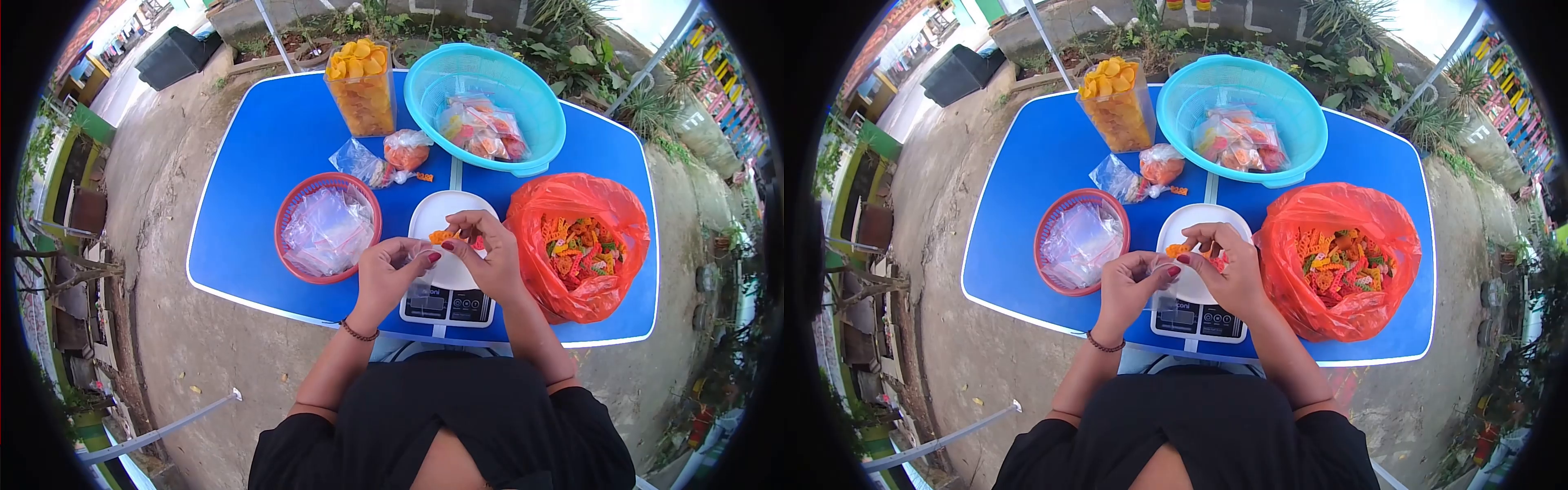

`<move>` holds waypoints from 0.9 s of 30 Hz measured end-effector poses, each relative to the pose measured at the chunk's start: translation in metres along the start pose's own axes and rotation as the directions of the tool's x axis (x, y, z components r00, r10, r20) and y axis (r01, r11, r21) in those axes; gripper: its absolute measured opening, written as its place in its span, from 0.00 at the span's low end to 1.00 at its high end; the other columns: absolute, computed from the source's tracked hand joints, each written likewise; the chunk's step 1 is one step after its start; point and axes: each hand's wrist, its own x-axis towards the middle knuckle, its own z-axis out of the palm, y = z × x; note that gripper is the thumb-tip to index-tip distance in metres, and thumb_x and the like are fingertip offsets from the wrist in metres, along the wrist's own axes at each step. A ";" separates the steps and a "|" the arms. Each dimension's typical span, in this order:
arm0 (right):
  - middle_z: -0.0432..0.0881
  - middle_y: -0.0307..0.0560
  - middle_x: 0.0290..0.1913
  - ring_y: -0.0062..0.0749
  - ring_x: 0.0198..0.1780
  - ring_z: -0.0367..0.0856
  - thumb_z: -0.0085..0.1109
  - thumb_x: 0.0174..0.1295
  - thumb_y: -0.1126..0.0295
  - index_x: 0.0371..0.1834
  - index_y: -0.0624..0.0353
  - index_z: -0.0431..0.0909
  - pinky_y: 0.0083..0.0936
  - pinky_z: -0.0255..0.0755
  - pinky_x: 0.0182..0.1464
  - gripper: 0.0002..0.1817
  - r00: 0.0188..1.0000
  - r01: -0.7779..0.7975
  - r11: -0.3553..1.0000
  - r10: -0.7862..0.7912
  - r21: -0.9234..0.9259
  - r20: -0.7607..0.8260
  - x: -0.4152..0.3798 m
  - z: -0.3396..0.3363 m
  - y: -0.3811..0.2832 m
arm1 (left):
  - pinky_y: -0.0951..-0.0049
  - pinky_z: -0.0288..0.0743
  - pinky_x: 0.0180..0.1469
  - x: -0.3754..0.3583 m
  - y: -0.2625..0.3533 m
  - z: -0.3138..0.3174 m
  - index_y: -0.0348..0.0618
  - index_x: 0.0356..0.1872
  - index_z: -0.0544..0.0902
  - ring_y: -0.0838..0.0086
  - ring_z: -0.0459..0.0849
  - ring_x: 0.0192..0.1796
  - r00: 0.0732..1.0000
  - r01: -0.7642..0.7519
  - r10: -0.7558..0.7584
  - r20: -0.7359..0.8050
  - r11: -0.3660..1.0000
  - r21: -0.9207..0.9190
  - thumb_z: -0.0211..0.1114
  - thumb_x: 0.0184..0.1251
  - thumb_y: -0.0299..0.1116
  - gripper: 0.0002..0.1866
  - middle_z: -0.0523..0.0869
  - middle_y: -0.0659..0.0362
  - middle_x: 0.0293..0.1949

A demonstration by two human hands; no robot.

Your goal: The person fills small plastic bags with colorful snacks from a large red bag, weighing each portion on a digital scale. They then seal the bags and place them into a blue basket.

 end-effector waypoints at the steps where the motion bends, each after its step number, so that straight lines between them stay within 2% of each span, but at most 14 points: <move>1: 0.84 0.40 0.42 0.21 0.39 0.75 0.70 0.60 0.76 0.42 0.58 0.85 0.22 0.68 0.44 0.07 1.000 0.003 0.999 -0.003 0.051 -0.003 -0.001 -0.001 0.001 | 0.82 0.81 0.37 0.000 0.000 0.002 0.30 0.44 0.87 0.82 0.87 0.35 1.000 0.006 -0.006 0.015 1.000 -0.003 0.76 0.64 0.28 0.13 0.90 0.58 0.33; 4: 0.85 0.41 0.39 0.28 0.36 0.76 0.74 0.55 0.75 0.41 0.58 0.86 0.24 0.70 0.40 0.11 0.995 0.068 0.993 -0.060 -0.098 0.077 0.001 -0.012 0.002 | 0.83 0.78 0.35 0.001 0.001 0.006 0.32 0.44 0.88 0.84 0.86 0.32 0.998 0.018 -0.017 0.053 1.000 -0.013 0.78 0.60 0.30 0.14 0.90 0.60 0.31; 7: 0.85 0.40 0.37 0.28 0.36 0.77 0.75 0.55 0.74 0.38 0.58 0.87 0.24 0.70 0.40 0.09 0.996 0.043 0.999 -0.041 -0.014 0.082 0.001 -0.017 0.005 | 0.83 0.78 0.34 0.003 0.003 0.007 0.33 0.44 0.88 0.85 0.85 0.31 0.998 0.016 -0.014 0.069 0.999 -0.028 0.79 0.59 0.30 0.15 0.90 0.61 0.31; 10: 0.85 0.39 0.39 0.29 0.41 0.77 0.73 0.57 0.74 0.38 0.57 0.88 0.25 0.70 0.43 0.06 0.996 0.027 0.998 -0.021 -0.059 0.092 0.000 -0.021 -0.002 | 0.83 0.79 0.36 0.005 0.002 0.008 0.32 0.45 0.87 0.84 0.86 0.34 0.995 0.018 -0.014 0.099 0.999 -0.036 0.78 0.60 0.28 0.15 0.90 0.60 0.33; 13: 0.84 0.42 0.44 0.32 0.48 0.77 0.69 0.61 0.74 0.40 0.57 0.88 0.27 0.70 0.48 0.06 0.947 0.271 0.949 -0.233 -0.160 0.222 0.005 -0.025 0.001 | 0.80 0.83 0.42 0.005 0.003 0.007 0.31 0.48 0.86 0.80 0.88 0.39 0.989 0.031 -0.022 0.149 0.998 -0.061 0.75 0.63 0.25 0.14 0.91 0.56 0.39; 16: 0.82 0.44 0.47 0.36 0.52 0.76 0.66 0.61 0.75 0.42 0.57 0.88 0.30 0.70 0.53 0.07 0.978 0.128 0.992 -0.126 0.000 0.168 0.004 -0.026 -0.002 | 0.76 0.85 0.48 0.004 0.001 0.008 0.31 0.53 0.84 0.74 0.90 0.44 0.989 0.003 0.020 0.149 0.988 -0.156 0.70 0.68 0.25 0.14 0.90 0.52 0.43; 19: 0.80 0.46 0.46 0.40 0.51 0.76 0.66 0.58 0.76 0.42 0.57 0.88 0.33 0.71 0.54 0.09 0.999 0.027 0.971 -0.019 -0.236 0.037 0.004 -0.031 0.002 | 0.71 0.86 0.52 0.006 -0.003 0.006 0.31 0.56 0.81 0.69 0.90 0.48 0.992 -0.005 0.039 0.121 0.963 -0.269 0.64 0.74 0.27 0.14 0.90 0.49 0.48; 22: 0.79 0.47 0.44 0.44 0.48 0.76 0.67 0.55 0.78 0.42 0.58 0.87 0.34 0.72 0.53 0.11 0.987 0.153 0.749 -0.091 -0.645 0.129 -0.005 -0.033 0.001 | 0.67 0.86 0.54 0.007 -0.001 0.004 0.31 0.57 0.81 0.65 0.90 0.50 0.995 0.062 -0.028 0.099 0.932 -0.358 0.59 0.78 0.30 0.14 0.88 0.46 0.50; 24: 0.79 0.46 0.44 0.45 0.47 0.75 0.68 0.54 0.79 0.41 0.59 0.86 0.36 0.73 0.52 0.11 0.986 0.161 0.748 -0.087 -0.644 0.145 -0.011 -0.032 0.004 | 0.65 0.85 0.55 0.006 0.003 0.004 0.31 0.57 0.81 0.65 0.90 0.50 0.989 0.141 -0.107 0.104 0.899 -0.414 0.58 0.79 0.31 0.14 0.88 0.45 0.51; 27: 0.79 0.46 0.44 0.44 0.46 0.76 0.68 0.54 0.80 0.41 0.59 0.85 0.34 0.74 0.50 0.11 0.983 0.170 0.802 -0.094 -0.573 0.160 -0.013 -0.033 0.012 | 0.65 0.86 0.54 0.006 0.001 0.006 0.31 0.56 0.81 0.65 0.91 0.48 0.989 0.142 -0.104 0.110 0.885 -0.443 0.59 0.79 0.31 0.14 0.89 0.45 0.49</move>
